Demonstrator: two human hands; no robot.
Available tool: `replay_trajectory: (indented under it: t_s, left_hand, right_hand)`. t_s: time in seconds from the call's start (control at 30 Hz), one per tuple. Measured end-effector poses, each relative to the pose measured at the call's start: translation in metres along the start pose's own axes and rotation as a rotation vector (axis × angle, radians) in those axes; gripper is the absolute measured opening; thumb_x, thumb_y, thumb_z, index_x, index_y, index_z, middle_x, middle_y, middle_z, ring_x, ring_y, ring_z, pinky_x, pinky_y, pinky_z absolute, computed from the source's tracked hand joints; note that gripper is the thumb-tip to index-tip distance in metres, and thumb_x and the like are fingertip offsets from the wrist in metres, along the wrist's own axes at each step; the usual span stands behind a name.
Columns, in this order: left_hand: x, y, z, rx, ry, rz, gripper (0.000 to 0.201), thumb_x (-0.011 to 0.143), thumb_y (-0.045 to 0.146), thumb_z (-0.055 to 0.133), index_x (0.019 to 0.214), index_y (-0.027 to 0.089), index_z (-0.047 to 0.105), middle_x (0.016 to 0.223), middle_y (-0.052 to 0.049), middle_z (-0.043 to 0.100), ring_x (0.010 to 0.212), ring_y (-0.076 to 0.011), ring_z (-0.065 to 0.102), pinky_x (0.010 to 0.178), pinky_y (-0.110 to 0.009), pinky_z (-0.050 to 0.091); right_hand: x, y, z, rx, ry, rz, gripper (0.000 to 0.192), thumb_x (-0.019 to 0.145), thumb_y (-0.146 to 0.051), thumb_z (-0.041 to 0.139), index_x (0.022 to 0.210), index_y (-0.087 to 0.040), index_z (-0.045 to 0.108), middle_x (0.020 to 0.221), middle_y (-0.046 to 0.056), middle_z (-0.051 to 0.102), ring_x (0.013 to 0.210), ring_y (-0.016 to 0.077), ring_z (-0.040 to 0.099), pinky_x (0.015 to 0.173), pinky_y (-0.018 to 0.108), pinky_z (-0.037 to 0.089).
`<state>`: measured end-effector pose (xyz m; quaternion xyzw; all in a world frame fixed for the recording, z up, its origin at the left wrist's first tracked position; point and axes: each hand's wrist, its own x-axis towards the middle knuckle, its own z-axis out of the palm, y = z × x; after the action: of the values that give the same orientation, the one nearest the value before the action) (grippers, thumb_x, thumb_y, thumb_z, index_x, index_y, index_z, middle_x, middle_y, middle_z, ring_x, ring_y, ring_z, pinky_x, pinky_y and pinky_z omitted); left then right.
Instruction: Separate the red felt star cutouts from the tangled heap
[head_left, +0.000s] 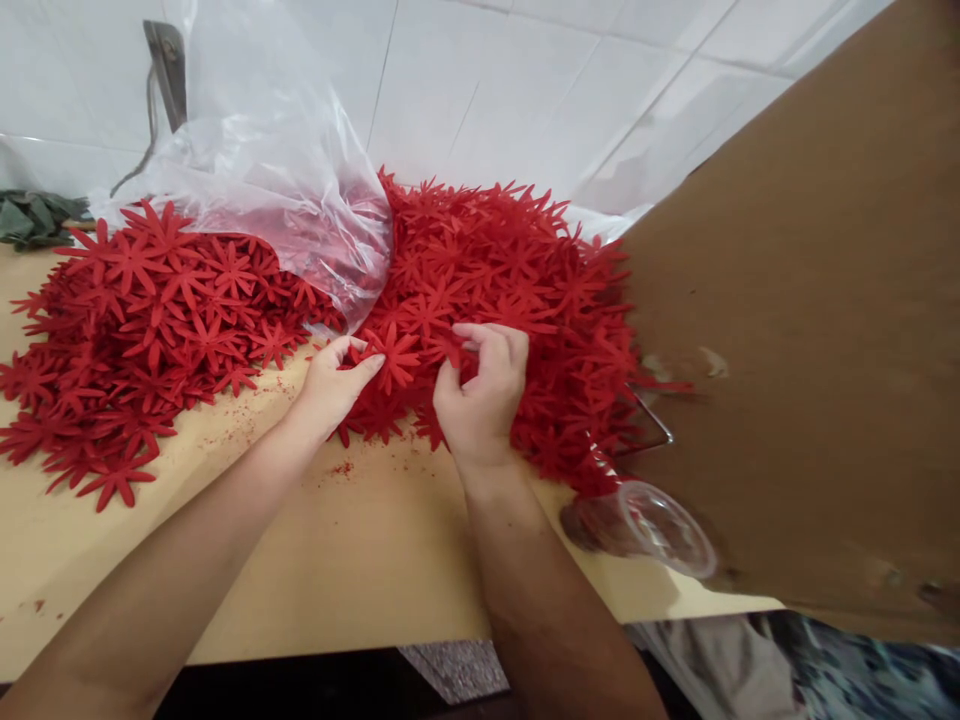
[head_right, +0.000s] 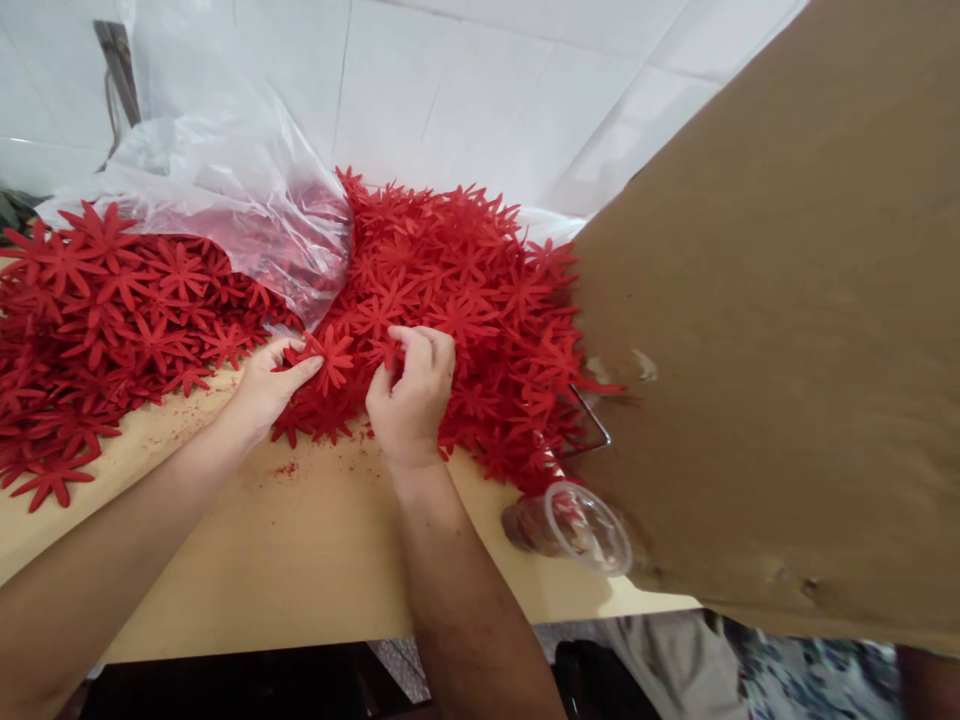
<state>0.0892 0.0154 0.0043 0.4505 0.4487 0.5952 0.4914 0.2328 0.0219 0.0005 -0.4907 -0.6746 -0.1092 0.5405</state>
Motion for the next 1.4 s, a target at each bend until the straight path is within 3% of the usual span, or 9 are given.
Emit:
replay_trajectory:
  t_s: [0.17, 0.27, 0.37, 0.53, 0.7, 0.87, 1.13, 1.23, 1.4]
  left_hand:
    - [0.0, 0.0, 0.0, 0.027, 0.002, 0.038, 0.012, 0.064, 0.019, 0.063, 0.066, 0.015, 0.052, 0.066, 0.004, 0.053, 0.062, -0.007, 0.046, 0.065, -0.022, 0.038]
    - [0.0, 0.001, 0.0, -0.023, -0.015, 0.01, 0.012, 0.065, 0.02, 0.062, 0.067, 0.015, 0.052, 0.068, 0.004, 0.054, 0.063, -0.0071, 0.048, 0.066, -0.022, 0.039]
    - [0.0, 0.004, 0.0, -0.043, -0.014, -0.04, 0.011, 0.064, 0.017, 0.062, 0.068, 0.015, 0.052, 0.067, 0.004, 0.055, 0.062, -0.0069, 0.048, 0.065, -0.022, 0.04]
    - [-0.002, 0.006, 0.001, -0.039, -0.035, -0.029, 0.012, 0.062, 0.018, 0.064, 0.069, 0.014, 0.056, 0.068, 0.004, 0.056, 0.063, -0.0068, 0.048, 0.066, -0.022, 0.039]
    - [-0.002, 0.004, 0.002, -0.041, -0.113, 0.002, 0.012, 0.064, 0.023, 0.065, 0.072, 0.015, 0.061, 0.068, 0.003, 0.058, 0.062, -0.0068, 0.048, 0.066, -0.022, 0.04]
    - [0.0, 0.003, 0.0, -0.039, -0.054, 0.009, 0.017, 0.064, 0.026, 0.066, 0.076, 0.015, 0.061, 0.071, 0.002, 0.06, 0.064, -0.0065, 0.049, 0.065, -0.021, 0.039]
    - [-0.006, 0.005, 0.005, -0.119, -0.223, -0.108, 0.028, 0.064, 0.038, 0.066, 0.076, 0.014, 0.059, 0.071, 0.001, 0.059, 0.066, -0.0079, 0.052, 0.069, -0.023, 0.041]
    - [-0.01, 0.007, 0.008, -0.038, -0.274, -0.09, 0.033, 0.058, 0.036, 0.072, 0.081, 0.015, 0.059, 0.075, 0.002, 0.059, 0.07, -0.0086, 0.052, 0.072, -0.024, 0.04]
    - [-0.011, 0.005, 0.012, 0.058, -0.163, -0.042, 0.032, 0.056, 0.02, 0.072, 0.083, 0.015, 0.057, 0.08, 0.001, 0.059, 0.072, -0.0089, 0.051, 0.072, -0.023, 0.039]
  right_hand:
    - [0.003, 0.003, -0.003, 0.061, 0.009, -0.018, 0.053, 0.066, -0.012, 0.048, 0.119, -0.017, 0.046, 0.109, 0.013, 0.051, 0.091, 0.0215, 0.054, 0.085, 0.044, 0.045]
    - [0.001, -0.008, -0.004, 0.163, -0.059, -0.042, 0.035, 0.069, -0.013, 0.049, 0.104, -0.017, 0.055, 0.101, 0.011, 0.058, 0.1, 0.023, 0.052, 0.091, 0.045, 0.042]
    - [-0.005, -0.018, -0.001, 0.335, -0.198, 0.11, 0.018, 0.077, -0.023, 0.051, 0.092, -0.017, 0.058, 0.089, 0.009, 0.061, 0.087, 0.0194, 0.057, 0.082, 0.04, 0.047]
    - [-0.011, -0.023, 0.01, 0.536, -0.325, 0.377, 0.022, 0.074, -0.033, 0.058, 0.089, -0.017, 0.055, 0.088, 0.007, 0.064, 0.081, 0.0164, 0.059, 0.077, 0.035, 0.049]
    - [-0.005, -0.018, 0.011, 0.683, -0.218, 0.494, 0.012, 0.071, -0.028, 0.059, 0.078, -0.018, 0.055, 0.075, 0.002, 0.063, 0.07, 0.0128, 0.059, 0.069, 0.03, 0.049]
    - [-0.001, -0.016, 0.006, 0.637, -0.163, 0.495, 0.017, 0.075, -0.034, 0.056, 0.073, -0.017, 0.056, 0.069, 0.001, 0.061, 0.063, 0.0111, 0.055, 0.063, 0.026, 0.047]
    - [0.0, -0.022, -0.001, 0.489, -0.203, 0.439, 0.04, 0.079, -0.043, 0.051, 0.053, -0.019, 0.033, 0.049, -0.007, 0.03, 0.047, 0.0058, 0.029, 0.044, 0.02, 0.027]
    - [0.0, -0.023, 0.0, 0.507, -0.19, 0.462, 0.039, 0.079, -0.043, 0.052, 0.052, -0.019, 0.034, 0.05, -0.007, 0.033, 0.048, 0.006, 0.031, 0.045, 0.02, 0.029]
    - [-0.004, -0.022, 0.007, 0.615, -0.146, 0.483, 0.023, 0.077, -0.039, 0.053, 0.067, -0.018, 0.051, 0.062, -0.003, 0.053, 0.059, 0.009, 0.048, 0.058, 0.023, 0.042]
